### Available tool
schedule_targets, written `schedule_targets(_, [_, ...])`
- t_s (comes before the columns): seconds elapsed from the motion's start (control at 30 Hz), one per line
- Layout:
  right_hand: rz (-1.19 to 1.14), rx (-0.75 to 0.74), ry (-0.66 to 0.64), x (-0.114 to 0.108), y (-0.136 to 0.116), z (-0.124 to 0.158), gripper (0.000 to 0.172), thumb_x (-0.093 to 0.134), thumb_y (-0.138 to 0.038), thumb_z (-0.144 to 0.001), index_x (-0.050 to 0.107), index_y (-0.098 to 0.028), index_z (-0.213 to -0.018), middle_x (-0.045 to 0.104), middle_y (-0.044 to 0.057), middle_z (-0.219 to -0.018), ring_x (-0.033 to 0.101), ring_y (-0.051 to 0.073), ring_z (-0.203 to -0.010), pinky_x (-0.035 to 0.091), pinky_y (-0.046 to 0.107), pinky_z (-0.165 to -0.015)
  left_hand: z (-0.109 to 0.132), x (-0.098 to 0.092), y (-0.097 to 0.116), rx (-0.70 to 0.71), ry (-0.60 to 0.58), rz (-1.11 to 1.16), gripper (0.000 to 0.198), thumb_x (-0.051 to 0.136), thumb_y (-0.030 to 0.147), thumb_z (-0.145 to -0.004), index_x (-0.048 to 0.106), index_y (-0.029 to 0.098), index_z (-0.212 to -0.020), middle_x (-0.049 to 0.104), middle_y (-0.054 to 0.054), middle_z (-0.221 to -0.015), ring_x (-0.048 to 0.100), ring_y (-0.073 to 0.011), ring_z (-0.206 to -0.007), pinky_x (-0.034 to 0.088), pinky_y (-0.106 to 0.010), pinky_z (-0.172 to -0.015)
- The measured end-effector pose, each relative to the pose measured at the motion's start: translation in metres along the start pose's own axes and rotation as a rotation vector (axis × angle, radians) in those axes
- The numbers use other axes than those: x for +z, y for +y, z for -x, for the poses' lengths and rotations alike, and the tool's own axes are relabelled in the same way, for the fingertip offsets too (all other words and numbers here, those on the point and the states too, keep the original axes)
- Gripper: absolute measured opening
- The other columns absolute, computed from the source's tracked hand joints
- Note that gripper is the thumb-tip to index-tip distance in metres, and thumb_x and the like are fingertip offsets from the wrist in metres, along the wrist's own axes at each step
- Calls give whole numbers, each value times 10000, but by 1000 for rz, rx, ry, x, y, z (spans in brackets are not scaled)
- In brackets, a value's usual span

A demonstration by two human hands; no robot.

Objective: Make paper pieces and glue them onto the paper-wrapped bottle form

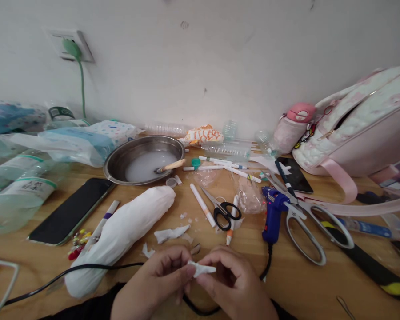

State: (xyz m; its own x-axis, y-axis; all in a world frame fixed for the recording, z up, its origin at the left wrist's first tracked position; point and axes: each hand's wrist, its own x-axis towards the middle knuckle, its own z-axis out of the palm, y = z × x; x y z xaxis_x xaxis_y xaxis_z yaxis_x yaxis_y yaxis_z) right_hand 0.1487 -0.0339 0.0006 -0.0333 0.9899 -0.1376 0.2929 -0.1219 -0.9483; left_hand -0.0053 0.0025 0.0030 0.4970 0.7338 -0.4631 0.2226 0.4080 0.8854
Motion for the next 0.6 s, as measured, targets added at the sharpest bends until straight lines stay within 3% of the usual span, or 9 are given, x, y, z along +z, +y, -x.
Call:
schedule_targets(0.2, [-1,11,-14,2,9,-1,152,570,-289,-704,630,-157,-657,533,-1,-604,455,123,-568,332,226,-529,4,1,-2,151,84,-260,265,485,412,-741,476,178,-616,406,56,-529,378,-104,-497,314,-203,-467])
schedule_targets(0.33, [-97,128,-66,0,13,-2,215,578,-352,-699,638,-147,-670,525,2,-604,446,130,-590,337,232,-543,9,-1,-5,341,96,-615,214,420,290,-807,520,182,-652,530,1,-593,475,-133,-552,377,-216,-511])
schedule_targets(0.43, [-178,236,-135,-3,11,-4,237,607,-375,-669,636,-140,-673,530,4,-615,448,135,-609,342,238,-565,11,-3,-6,460,62,-751,175,406,227,-819,549,180,-728,590,-31,-663,534,-149,-602,411,-229,-561])
schedule_targets(0.5, [-220,254,-158,-5,10,-5,239,598,-384,-677,635,-148,-664,549,7,-628,461,136,-615,350,238,-575,11,-3,-4,479,57,-767,168,406,219,-817,555,181,-750,592,-32,-671,539,-150,-607,412,-231,-568])
schedule_targets(0.6, [-249,261,-105,-6,11,-8,340,500,-455,-748,650,-159,-674,528,-7,-572,412,101,-511,316,218,-492,9,-2,-1,352,95,-663,188,422,264,-800,524,181,-667,534,-1,-594,489,-137,-551,377,-220,-518])
